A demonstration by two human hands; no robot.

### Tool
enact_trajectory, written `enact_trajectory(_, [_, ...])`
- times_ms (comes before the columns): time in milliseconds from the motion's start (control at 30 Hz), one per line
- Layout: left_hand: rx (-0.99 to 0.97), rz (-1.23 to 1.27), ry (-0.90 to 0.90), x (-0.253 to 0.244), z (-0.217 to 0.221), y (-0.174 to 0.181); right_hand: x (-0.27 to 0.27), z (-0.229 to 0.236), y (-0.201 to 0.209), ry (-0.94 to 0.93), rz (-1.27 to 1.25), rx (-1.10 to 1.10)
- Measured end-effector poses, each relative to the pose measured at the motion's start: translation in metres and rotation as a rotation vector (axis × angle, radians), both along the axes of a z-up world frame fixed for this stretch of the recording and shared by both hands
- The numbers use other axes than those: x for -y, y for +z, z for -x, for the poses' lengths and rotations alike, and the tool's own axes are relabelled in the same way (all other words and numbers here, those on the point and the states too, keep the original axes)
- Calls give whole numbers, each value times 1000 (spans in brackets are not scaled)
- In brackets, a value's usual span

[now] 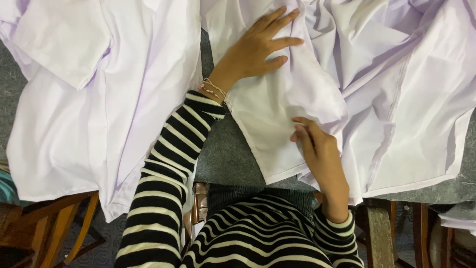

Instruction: The person uses a seam ripper to trim loose threads from the hem and seams of a white shirt. They hold the shirt open with one hand while carefully cutting the threads with the other, then fold the shirt and place it on a pile.

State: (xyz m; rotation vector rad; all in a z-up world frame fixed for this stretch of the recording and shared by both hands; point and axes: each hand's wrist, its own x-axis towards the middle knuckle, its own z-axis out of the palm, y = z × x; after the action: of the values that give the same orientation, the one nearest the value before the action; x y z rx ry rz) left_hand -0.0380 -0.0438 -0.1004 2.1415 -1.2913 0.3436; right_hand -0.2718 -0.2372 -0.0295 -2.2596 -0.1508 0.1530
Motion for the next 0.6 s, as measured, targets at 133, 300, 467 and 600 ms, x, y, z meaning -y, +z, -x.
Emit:
enact_trajectory(133, [1, 12, -17, 1, -4, -2, 6, 10, -2, -225, -37, -197])
enact_trajectory(300, [-173, 7, -39, -2, -4, 14, 9, 15, -5, -252, -77, -192])
enact_trajectory(467, [-494, 341, -120, -18, 10, 51, 11, 19, -2, -136, -120, -144])
enact_trajectory(600, [-630, 450, -167, -18, 7, 50, 17, 29, -12, 405, 46, -56])
